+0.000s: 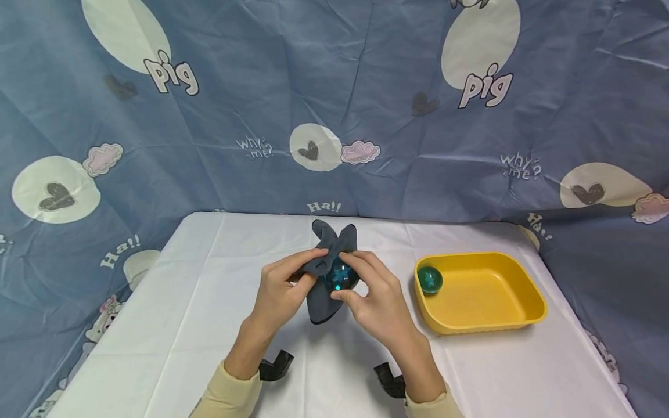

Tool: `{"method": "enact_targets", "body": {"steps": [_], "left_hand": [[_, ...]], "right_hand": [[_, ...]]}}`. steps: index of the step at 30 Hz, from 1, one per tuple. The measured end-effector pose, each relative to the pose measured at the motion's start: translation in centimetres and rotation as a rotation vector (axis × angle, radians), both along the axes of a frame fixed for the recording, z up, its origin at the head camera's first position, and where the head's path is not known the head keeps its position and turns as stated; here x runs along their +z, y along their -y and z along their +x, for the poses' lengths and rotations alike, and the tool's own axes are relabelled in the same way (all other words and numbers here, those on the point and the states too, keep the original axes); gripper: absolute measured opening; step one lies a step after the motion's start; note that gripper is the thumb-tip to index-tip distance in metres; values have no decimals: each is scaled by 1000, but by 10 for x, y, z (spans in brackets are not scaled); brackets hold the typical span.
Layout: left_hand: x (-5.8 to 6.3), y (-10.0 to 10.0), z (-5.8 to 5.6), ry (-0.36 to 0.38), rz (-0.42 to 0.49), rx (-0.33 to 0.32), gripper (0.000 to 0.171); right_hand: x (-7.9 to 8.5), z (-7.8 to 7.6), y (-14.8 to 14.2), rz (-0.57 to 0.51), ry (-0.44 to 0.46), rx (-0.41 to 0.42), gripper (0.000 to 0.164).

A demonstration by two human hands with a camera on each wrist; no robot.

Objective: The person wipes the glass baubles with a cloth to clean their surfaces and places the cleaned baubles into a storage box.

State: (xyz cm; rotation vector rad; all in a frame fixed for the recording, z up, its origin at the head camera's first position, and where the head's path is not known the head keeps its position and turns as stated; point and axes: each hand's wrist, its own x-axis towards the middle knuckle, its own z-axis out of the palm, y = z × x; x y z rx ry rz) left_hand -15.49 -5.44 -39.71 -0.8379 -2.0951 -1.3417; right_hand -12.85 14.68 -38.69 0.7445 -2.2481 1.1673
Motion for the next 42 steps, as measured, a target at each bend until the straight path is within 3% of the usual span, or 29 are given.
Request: {"method": "enact_targets", "body": {"steps": [23,42], "left_hand": [[0,2,0,-12,-7,8,36],[-1,0,-1,-15,-21,20,36]], "right_hand": [[-2,-3,2,56,-142,11,64],[-2,-3,1,70,-129,5,61]]}}
